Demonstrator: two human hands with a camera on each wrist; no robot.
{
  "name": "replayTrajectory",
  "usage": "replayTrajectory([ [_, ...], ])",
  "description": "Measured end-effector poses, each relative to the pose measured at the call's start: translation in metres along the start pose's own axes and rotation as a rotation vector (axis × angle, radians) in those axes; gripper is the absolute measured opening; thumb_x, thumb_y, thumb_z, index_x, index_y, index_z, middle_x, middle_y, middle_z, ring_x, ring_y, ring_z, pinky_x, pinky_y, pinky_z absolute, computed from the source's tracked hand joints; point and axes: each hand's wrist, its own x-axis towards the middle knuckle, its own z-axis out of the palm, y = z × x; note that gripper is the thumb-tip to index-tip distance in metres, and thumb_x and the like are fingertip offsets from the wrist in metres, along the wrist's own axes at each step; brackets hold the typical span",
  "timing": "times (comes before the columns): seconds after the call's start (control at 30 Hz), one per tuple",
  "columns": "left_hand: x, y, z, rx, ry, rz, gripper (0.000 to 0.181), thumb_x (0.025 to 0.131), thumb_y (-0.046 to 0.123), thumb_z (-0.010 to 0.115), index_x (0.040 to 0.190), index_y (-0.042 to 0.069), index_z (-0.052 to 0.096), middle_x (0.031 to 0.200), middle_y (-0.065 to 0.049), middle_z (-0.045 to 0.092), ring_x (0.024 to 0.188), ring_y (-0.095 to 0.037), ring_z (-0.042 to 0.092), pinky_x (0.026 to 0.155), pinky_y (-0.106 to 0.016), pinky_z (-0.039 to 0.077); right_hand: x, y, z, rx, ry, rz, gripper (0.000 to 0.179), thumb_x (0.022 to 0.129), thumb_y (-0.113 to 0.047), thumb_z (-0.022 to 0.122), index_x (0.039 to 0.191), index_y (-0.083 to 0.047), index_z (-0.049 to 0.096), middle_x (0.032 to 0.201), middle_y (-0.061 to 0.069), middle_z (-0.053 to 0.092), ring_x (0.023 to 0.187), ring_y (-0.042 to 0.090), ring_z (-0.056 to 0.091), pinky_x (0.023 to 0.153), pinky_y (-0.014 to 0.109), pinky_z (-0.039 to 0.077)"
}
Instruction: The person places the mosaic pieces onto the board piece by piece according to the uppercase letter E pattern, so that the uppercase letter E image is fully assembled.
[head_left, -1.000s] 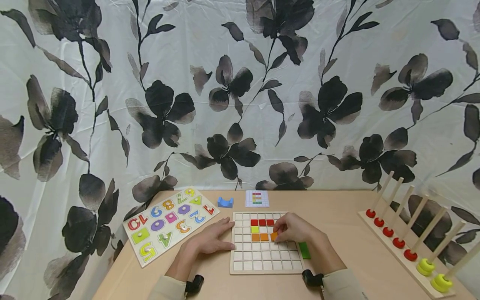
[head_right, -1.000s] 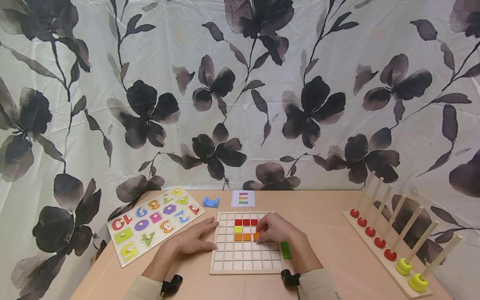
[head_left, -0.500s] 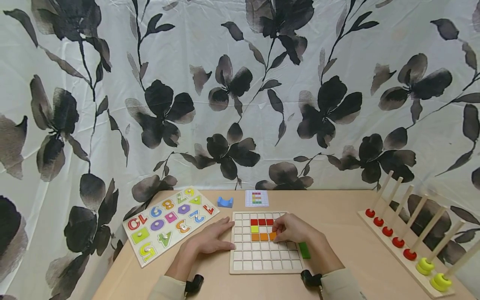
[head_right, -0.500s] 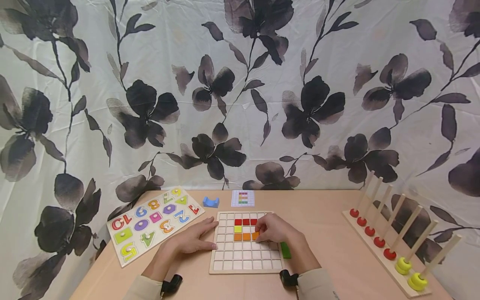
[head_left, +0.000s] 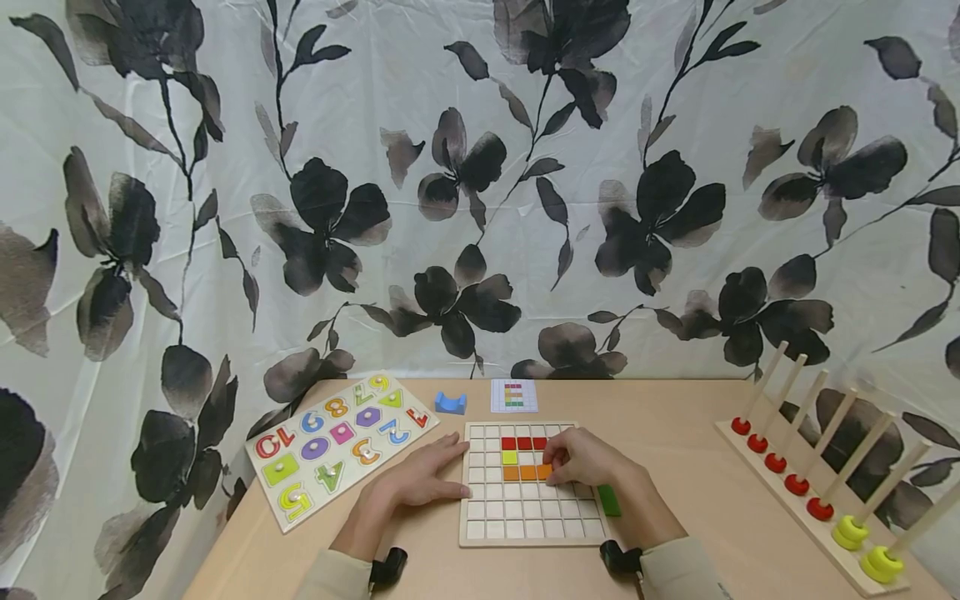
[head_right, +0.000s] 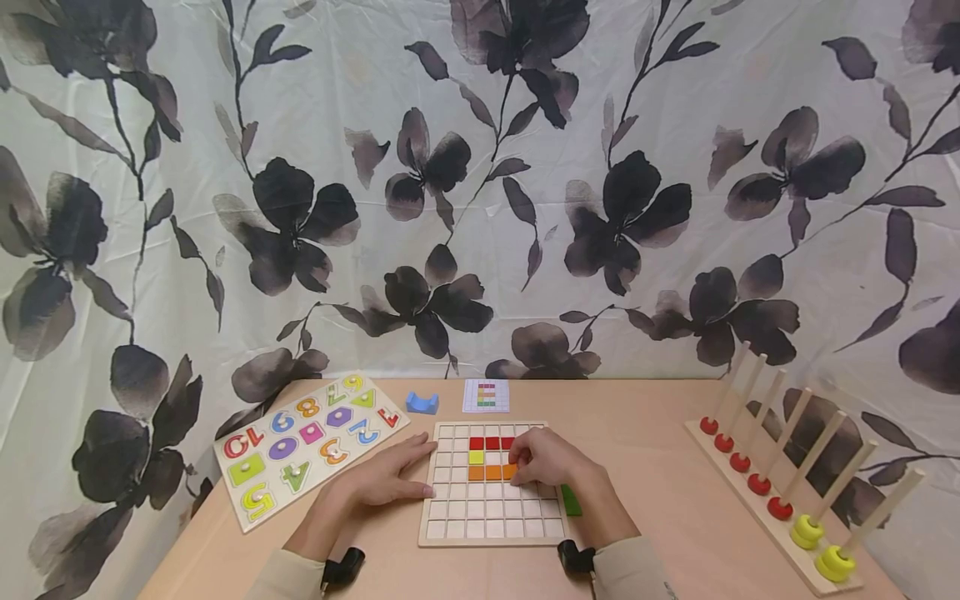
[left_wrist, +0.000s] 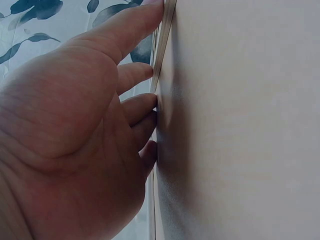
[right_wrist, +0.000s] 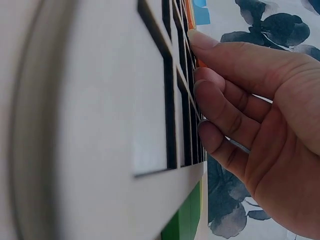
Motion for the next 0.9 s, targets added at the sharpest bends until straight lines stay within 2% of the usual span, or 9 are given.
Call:
replayTrajectory([
  [0.27,0.000,0.001,0.001,-0.010,0.005,0.006,0.084,0.092,0.050,0.075,0.158,0.008,0.044,0.169,-0.023,0.029,0.157,-0.043,0.027,0.127,-0.061,0.025,-0.001,0.003,-0.001,0.013,0.010,-0.013,0.018,0.086,-0.013,0.086,0.099,-0.009,0.075,0.077,0.000,0.063,0.074,0.015,0.057,0.060,0.021,0.046],
  [0.5,0.001,0.000,0.001,-0.013,0.007,0.005,0.084,0.092,0.051,0.075,0.158,0.009,0.044,0.169,-0.023,0.029,0.157,-0.042,0.027,0.127,-0.061,0.025,-0.001,0.005,-0.010,0.032,0.089,-0.014,0.020,0.092,-0.017,0.080,0.108,-0.006,0.075,0.080,0.001,0.061,0.074,0.016,0.056,0.057,0.021,0.045],
  [0.7,0.001,0.000,0.001,-0.015,0.007,0.008,0.085,0.092,0.050,0.075,0.158,0.008,0.043,0.169,-0.023,0.029,0.157,-0.043,0.027,0.127,-0.061,0.025,-0.004,0.008,-0.019,0.033,0.166,0.003,0.023,0.094,-0.020,0.078,0.115,-0.009,0.075,0.087,0.001,0.061,0.084,0.020,0.055,0.064,0.023,0.046],
  [0.9,0.001,0.001,0.000,-0.009,0.009,0.009,0.084,0.092,0.050,0.075,0.158,0.008,0.044,0.169,-0.024,0.029,0.157,-0.043,0.027,0.127,-0.061,0.025,-0.010,0.015,-0.028,0.013,0.198,0.014,0.023,0.094,-0.015,0.078,0.117,-0.010,0.075,0.089,0.001,0.062,0.086,0.019,0.055,0.067,0.022,0.046],
])
